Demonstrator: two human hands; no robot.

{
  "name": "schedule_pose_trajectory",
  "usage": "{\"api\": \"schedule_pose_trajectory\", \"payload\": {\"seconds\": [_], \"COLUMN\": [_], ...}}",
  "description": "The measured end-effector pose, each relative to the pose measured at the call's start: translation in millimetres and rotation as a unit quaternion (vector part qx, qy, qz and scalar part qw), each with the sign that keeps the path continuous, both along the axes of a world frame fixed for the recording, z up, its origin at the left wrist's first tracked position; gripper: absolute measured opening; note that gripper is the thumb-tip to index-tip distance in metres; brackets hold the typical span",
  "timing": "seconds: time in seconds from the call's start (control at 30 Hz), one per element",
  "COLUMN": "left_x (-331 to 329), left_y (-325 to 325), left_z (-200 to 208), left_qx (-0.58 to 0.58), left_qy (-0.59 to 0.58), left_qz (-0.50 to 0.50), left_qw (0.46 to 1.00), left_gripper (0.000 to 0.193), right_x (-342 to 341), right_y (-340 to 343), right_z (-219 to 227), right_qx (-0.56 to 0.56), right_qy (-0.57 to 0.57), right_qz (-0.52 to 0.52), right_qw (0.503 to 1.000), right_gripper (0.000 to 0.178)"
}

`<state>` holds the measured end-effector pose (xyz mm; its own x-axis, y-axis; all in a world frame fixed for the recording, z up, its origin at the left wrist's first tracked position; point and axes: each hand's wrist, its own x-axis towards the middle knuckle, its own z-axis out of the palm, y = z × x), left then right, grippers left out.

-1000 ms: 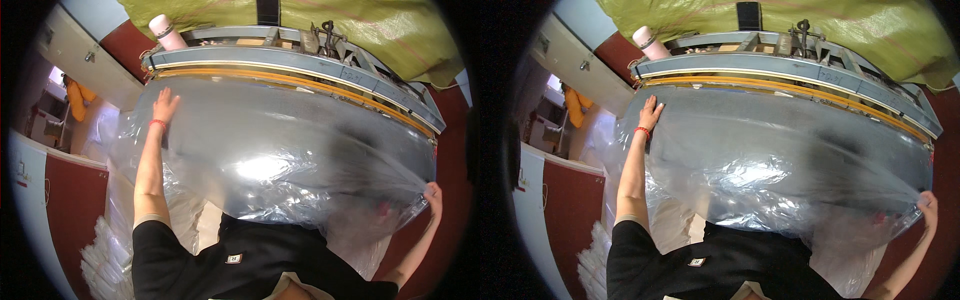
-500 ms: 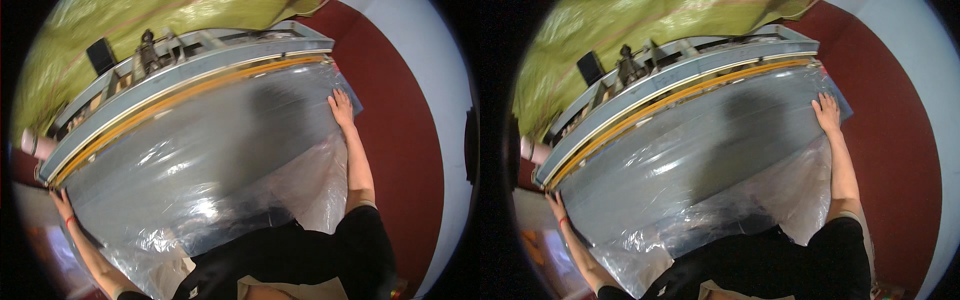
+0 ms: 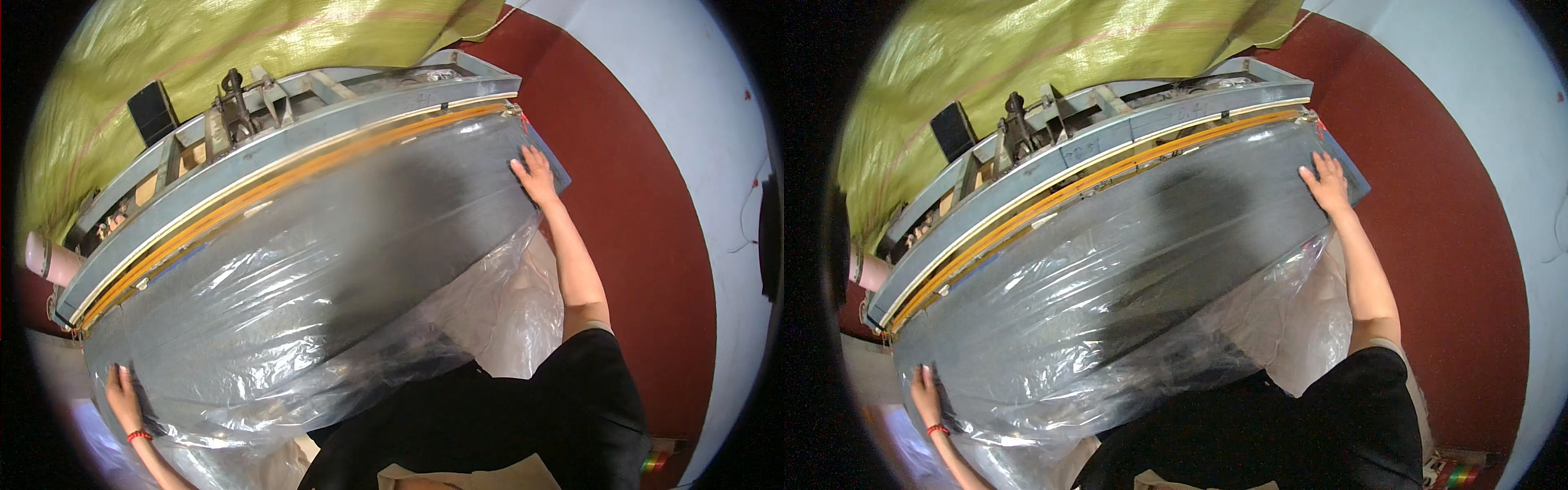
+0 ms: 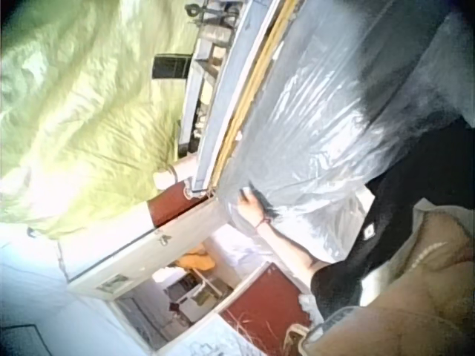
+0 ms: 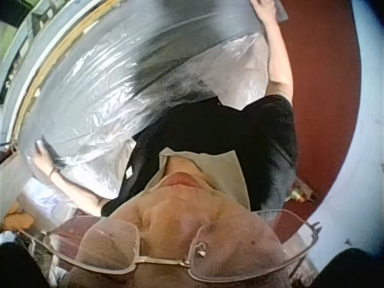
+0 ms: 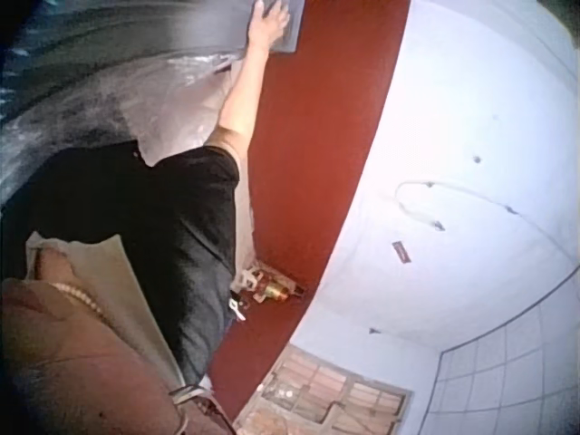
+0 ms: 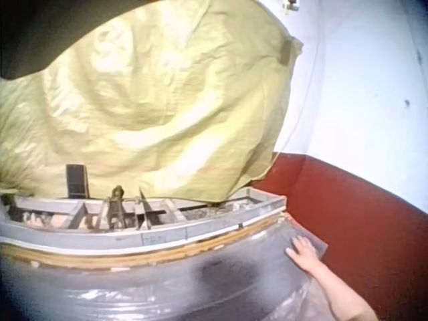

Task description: The recorder is using a heat sealer to seal large plastic bags.

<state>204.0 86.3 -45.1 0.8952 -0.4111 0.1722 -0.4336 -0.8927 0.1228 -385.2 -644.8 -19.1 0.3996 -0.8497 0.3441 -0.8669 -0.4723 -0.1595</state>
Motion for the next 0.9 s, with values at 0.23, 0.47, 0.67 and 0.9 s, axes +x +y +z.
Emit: {"api": "schedule_pose_trajectory", "payload": {"seconds": [0.23,0.47,0.67,0.9], "left_x": [65.8,89.0,-144.4,-382.9], "left_y": [61.1,169.3,72.3,199.1], "left_z": [-12.3,-13.2,8.6,-108.1], "left_qx": [0.013,0.038,-0.229,-0.152], "left_qy": [-0.039,-0.21,-0.119,-0.07], "left_qz": [0.043,0.088,0.04,0.327], "left_qw": [0.998,0.973,0.965,0.93], "left_gripper": [0.056,0.052,0.047,0.062], "right_x": [49.0,63.6,68.6,105.2], "right_y": [33.9,15.7,37.9,14.5], "right_z": [-5.1,-1.1,-1.7,-5.3], "right_qx": [0.049,0.071,0.12,0.039], "right_qy": [0.077,0.056,0.026,-0.112], "right_qz": [0.03,-0.002,0.189,0.27], "right_qw": [0.995,0.996,0.974,0.956], "right_gripper": [0.062,0.061,0.049,0.058]}}
